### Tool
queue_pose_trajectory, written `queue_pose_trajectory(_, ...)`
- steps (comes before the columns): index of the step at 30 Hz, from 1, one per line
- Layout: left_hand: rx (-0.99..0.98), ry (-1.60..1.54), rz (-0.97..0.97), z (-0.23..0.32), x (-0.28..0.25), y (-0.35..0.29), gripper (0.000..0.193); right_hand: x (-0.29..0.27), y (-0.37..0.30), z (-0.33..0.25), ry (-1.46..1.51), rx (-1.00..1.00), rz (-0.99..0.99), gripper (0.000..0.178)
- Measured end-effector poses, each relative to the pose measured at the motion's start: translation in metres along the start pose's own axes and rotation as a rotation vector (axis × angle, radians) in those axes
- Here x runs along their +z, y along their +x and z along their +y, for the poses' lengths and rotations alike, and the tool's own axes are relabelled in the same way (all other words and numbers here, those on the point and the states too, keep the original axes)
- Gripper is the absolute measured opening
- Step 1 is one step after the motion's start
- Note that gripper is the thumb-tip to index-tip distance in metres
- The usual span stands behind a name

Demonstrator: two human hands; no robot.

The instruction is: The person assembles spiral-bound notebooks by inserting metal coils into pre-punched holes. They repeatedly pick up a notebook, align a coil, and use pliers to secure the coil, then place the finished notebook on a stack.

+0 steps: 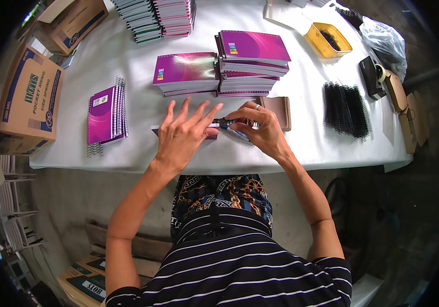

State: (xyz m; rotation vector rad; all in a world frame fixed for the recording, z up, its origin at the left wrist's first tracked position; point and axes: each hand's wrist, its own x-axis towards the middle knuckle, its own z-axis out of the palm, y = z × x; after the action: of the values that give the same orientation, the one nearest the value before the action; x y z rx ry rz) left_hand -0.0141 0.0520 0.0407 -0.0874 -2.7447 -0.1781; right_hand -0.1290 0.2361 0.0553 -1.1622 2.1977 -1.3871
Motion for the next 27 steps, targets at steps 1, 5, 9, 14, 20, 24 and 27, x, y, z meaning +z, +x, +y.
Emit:
queue_pose_trajectory(1,0.002,-0.004,-0.001,0.0,-0.001,0.0,0.065,0.001,0.002,0.0,0.019,0.005,-0.011,0.021)
queue_pose_trajectory(5,0.001,-0.033,-0.008,-0.002,0.0,0.0,0.065,-0.007,0.006,0.008,0.076,-0.074,-0.177,0.019)
queue_pose_trajectory(9,-0.001,-0.058,-0.008,-0.005,0.003,-0.002,0.065,-0.015,0.011,0.001,-0.083,-0.013,-0.337,0.021)
queue_pose_trajectory(14,-0.015,-0.05,-0.029,-0.002,0.001,0.0,0.067,-0.001,0.005,-0.002,-0.441,-0.375,-0.056,0.02)
queue_pose_trajectory(20,0.037,-0.03,0.005,0.002,-0.005,0.005,0.066,0.01,0.003,-0.017,-0.426,-0.091,-0.214,0.016)
queue_pose_trajectory(24,0.002,-0.137,-0.388,-0.001,-0.022,0.004,0.062,-0.032,0.008,0.001,-0.335,-0.256,-0.308,0.02)
queue_pose_trajectory(27,0.049,-0.179,-0.487,0.001,-0.028,-0.006,0.063,-0.087,-0.002,0.024,-0.828,-0.155,-0.22,0.046)
